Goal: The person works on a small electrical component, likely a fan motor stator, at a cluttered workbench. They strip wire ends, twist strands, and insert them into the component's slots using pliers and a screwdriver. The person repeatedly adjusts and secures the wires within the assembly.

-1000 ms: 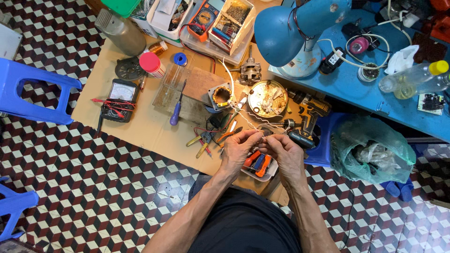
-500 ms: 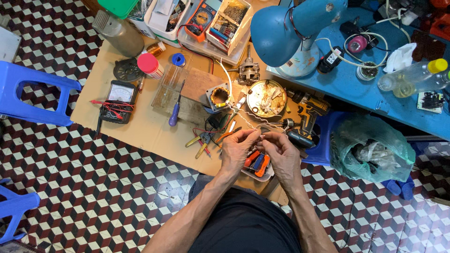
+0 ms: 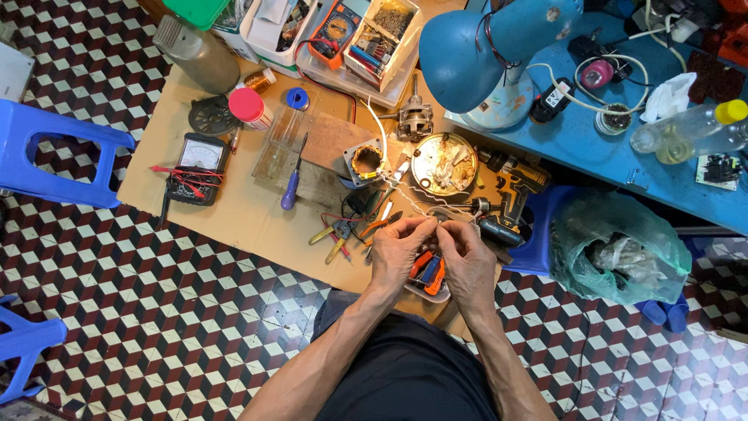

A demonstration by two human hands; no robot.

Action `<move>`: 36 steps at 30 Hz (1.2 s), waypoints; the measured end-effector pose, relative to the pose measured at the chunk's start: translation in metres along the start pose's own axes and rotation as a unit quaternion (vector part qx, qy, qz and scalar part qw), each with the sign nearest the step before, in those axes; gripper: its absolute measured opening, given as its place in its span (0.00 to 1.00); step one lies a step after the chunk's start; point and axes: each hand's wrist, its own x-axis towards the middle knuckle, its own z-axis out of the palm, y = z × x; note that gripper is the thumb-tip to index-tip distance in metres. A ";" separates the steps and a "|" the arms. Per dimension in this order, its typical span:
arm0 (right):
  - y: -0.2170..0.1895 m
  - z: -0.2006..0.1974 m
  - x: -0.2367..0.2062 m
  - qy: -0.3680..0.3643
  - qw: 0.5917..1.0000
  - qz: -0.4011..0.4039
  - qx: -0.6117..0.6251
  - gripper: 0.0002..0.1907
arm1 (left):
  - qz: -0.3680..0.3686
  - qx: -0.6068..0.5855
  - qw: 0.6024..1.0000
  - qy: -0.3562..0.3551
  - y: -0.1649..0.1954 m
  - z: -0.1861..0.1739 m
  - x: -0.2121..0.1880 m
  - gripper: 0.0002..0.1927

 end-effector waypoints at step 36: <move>0.037 0.009 -0.005 -0.006 0.970 0.080 0.231 0.13 | -0.036 0.019 0.998 -0.055 -0.032 -0.035 0.015 0.13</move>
